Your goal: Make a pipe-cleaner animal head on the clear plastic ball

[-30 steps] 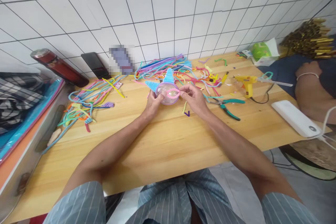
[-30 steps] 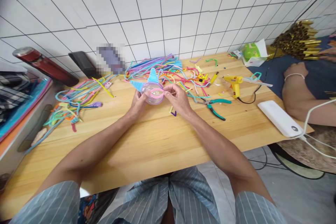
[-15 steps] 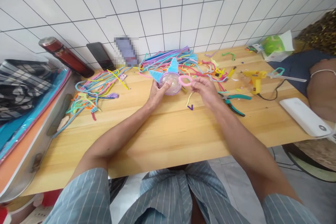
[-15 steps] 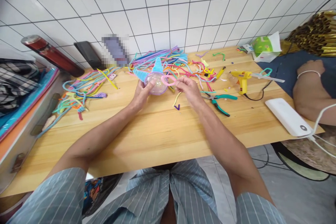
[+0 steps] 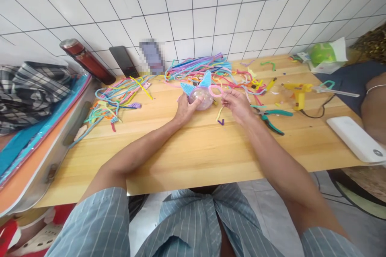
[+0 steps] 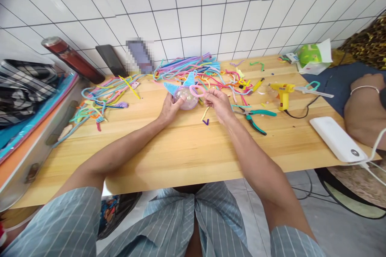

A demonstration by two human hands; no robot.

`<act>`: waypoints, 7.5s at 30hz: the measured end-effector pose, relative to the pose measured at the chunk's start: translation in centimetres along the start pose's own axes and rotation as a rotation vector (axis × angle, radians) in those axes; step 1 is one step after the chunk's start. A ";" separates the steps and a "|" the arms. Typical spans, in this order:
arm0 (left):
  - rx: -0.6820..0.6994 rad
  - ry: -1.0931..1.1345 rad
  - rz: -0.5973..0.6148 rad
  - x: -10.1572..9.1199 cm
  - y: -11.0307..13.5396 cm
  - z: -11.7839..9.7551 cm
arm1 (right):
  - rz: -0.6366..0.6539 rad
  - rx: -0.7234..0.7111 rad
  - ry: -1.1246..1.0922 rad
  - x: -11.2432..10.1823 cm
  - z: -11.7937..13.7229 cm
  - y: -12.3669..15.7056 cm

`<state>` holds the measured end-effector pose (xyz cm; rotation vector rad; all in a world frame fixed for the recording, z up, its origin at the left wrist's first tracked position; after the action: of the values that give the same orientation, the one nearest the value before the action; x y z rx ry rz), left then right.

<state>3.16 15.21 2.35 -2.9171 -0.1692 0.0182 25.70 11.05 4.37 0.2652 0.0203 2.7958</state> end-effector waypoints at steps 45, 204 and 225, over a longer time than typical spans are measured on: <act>-0.007 -0.379 -0.145 -12.7 1.8 -2.0 | 0.025 -0.407 0.745 0.8 4.9 2.8; -0.191 0.122 0.304 0.1 10.6 -6.4 | 0.342 -1.197 0.906 4.6 8.1 13.9; -0.509 0.396 0.323 1.2 11.0 -4.7 | 0.318 -0.315 0.522 3.9 3.8 11.1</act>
<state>5.71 3.64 4.49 -3.3253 0.4220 -0.6314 19.23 1.79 9.26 -0.5856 -0.3643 3.0328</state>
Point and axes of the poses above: each hand's wrist, its own y-axis away from the middle knuckle, its own x-axis out of the palm, z = x × y, the point moved 9 cm from there along -y, towards the middle knuckle, and after that the axes turned 12 degrees about -z, right-handed, at the moved point
